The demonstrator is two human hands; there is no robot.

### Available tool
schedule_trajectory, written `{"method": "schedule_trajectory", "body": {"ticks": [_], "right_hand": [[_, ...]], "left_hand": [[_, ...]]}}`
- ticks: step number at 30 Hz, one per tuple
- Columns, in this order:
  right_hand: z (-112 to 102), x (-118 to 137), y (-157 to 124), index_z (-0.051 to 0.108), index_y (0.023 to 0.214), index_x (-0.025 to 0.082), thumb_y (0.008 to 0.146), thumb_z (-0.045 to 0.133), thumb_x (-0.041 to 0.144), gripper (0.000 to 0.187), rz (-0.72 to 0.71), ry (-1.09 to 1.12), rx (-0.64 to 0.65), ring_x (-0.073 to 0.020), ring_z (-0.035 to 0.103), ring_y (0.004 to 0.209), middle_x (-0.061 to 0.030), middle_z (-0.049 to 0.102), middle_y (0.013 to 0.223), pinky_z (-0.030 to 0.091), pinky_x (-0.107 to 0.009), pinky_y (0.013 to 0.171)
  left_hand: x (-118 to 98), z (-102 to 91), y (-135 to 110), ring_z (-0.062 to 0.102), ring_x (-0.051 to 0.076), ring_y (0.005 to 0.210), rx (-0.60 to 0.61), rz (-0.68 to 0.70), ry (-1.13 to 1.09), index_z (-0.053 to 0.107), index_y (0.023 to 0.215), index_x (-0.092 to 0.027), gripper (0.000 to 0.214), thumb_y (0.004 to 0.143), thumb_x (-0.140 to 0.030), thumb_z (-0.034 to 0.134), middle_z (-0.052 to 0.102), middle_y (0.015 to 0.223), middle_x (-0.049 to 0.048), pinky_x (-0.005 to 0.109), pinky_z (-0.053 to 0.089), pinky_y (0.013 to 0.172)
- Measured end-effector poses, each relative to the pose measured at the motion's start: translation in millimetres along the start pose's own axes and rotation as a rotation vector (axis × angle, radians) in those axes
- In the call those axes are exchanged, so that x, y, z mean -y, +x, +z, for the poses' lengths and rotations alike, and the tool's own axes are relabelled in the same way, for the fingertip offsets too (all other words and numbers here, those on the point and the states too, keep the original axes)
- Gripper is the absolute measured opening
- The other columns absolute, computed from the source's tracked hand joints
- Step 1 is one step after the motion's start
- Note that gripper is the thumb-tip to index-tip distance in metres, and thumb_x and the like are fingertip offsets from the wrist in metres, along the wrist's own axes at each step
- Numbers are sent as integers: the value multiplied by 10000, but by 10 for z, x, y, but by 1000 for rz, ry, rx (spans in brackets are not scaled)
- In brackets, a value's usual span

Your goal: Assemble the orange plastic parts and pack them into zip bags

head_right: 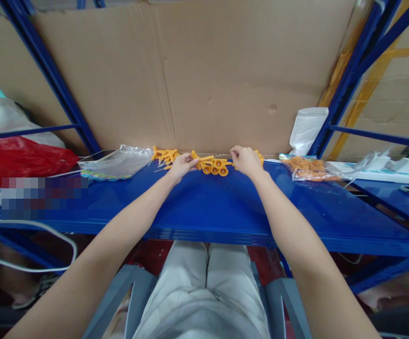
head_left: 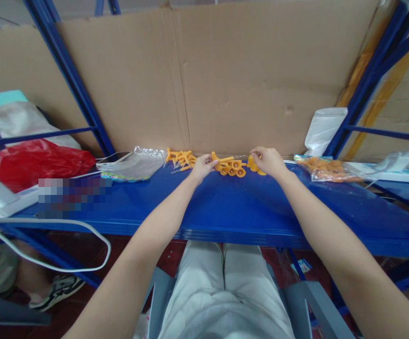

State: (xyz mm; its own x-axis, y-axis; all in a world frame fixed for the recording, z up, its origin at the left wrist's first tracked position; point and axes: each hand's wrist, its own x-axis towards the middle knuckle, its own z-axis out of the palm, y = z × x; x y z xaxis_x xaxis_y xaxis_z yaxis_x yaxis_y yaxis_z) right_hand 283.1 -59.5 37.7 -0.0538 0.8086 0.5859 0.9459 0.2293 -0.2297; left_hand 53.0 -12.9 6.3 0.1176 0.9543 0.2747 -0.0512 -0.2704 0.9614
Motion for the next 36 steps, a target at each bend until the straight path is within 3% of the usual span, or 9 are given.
{"method": "schedule_trajectory", "body": {"ticks": [5, 8, 11, 16, 20, 23, 28, 31, 36], "right_hand": [[-206, -177, 12, 670, 1093, 132, 924, 398, 248, 340, 299, -161, -162, -315, 634, 1009, -198, 680, 1068, 473, -406, 831], [-235, -324, 7, 643, 1107, 92, 930, 392, 247, 344, 327, -206, -206, -327, 595, 1087, -241, 611, 1180, 463, -441, 883], [-195, -436, 5, 615, 1159, 63, 914, 475, 299, 369, 380, -234, -154, -338, 581, 1133, -253, 584, 1225, 462, -454, 912], [-91, -522, 22, 607, 1188, 54, 842, 627, 393, 484, 514, -221, 75, -320, 639, 1071, -243, 655, 1136, 497, -377, 828], [-37, -568, 38, 657, 1099, 77, 826, 640, 371, 402, 491, -204, 175, -312, 670, 1021, -222, 703, 1033, 504, -343, 765], [18, -601, 52, 698, 910, 142, 830, 622, 364, 248, 414, -179, 199, -290, 691, 939, -161, 722, 857, 510, -327, 726], [210, -595, 48, 580, 578, 211, 786, 677, 321, 254, 327, -93, 241, -262, 688, 762, -63, 634, 604, 528, -328, 650], [340, -581, 24, 535, 544, 220, 752, 723, 309, 293, 335, 3, 262, -245, 676, 703, -40, 621, 582, 535, -323, 615], [476, -615, 13, 597, 615, 205, 729, 747, 259, 197, 323, 145, 267, -215, 690, 756, -16, 686, 674, 533, -291, 664]], "left_hand": [[-2, -16, 17, 674, 133, 757, -21, -7, -24, 619, 818, -137, 137, 757, -60, 715, 678, 756, 2, 334, 573, 823], [-2, -4, 14, 674, 138, 766, -37, -7, -4, 617, 803, -142, 133, 754, -71, 719, 669, 740, -4, 333, 576, 820], [-15, 18, -6, 663, 131, 736, -52, -3, 16, 608, 770, -138, 122, 764, -58, 700, 655, 719, -10, 337, 578, 812], [-34, 18, -21, 644, 109, 688, -40, -17, 40, 606, 770, -129, 117, 772, -40, 682, 647, 708, -14, 323, 581, 792], [-17, 2, -1, 648, 110, 688, -25, -13, 30, 611, 784, -135, 136, 745, -68, 724, 652, 704, -16, 303, 586, 771], [6, -3, 14, 647, 106, 683, -24, -13, 30, 621, 795, -136, 135, 743, -75, 729, 661, 718, -12, 310, 588, 780], [43, -9, 29, 643, 103, 654, 16, -3, 21, 627, 784, -138, 154, 722, -92, 760, 652, 680, -14, 301, 590, 763], [47, -4, 27, 637, 99, 621, 19, -5, 35, 630, 767, -127, 140, 729, -66, 750, 647, 675, -11, 320, 584, 764], [29, 18, 1, 638, 103, 629, 7, -31, 81, 629, 769, -119, 121, 759, -21, 700, 653, 697, -3, 345, 580, 781]]}}
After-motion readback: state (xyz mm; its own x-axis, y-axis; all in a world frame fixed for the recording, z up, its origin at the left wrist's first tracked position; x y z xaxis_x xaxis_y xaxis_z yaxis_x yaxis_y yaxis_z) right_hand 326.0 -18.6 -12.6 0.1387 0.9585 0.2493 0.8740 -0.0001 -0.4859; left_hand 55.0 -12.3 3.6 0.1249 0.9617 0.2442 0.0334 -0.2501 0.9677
